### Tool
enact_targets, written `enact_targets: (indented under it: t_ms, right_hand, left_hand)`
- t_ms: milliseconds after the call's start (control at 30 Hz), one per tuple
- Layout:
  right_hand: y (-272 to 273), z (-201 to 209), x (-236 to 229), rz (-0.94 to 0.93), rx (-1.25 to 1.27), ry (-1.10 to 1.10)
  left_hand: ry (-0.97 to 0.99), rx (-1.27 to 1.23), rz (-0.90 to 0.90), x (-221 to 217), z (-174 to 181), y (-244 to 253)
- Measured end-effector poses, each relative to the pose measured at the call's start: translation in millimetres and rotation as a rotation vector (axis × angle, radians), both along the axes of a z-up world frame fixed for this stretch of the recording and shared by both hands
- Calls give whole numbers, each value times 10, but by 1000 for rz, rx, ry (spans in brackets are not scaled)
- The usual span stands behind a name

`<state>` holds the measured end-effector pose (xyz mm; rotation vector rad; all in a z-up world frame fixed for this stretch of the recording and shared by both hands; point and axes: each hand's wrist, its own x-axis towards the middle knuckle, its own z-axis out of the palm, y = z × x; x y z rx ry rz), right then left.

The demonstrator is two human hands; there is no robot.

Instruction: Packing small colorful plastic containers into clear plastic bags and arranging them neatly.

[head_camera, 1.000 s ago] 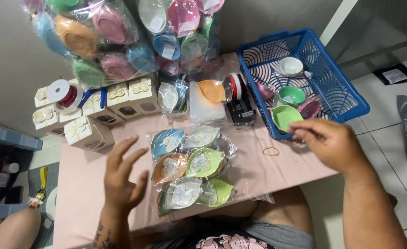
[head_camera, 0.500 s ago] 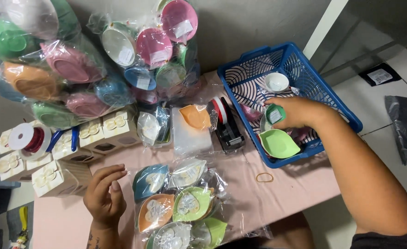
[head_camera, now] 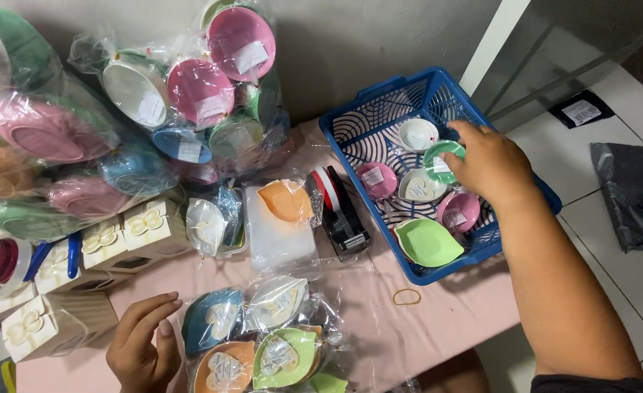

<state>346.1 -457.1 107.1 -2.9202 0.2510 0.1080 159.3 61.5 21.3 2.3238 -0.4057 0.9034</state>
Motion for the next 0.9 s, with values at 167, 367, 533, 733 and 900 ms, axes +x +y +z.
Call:
enact_targets:
  t_ms: [167, 367, 533, 733, 900]
  right_hand:
    - [-215, -387, 50, 63, -120, -330]
    - [167, 111, -94, -104, -52, 96]
    - [233, 197, -158, 0, 425, 103]
    - [62, -216, -3, 141, 47, 34]
    - [148, -171, 40, 120, -61, 390]
  left_hand:
    - [12, -1, 6, 0, -26, -1]
    - [16, -11, 3, -11, 17, -23]
    - [12, 5, -14, -9, 18, -24]
    - [12, 18, -13, -11, 10, -21]
    - [21, 9, -33, -3, 19, -27]
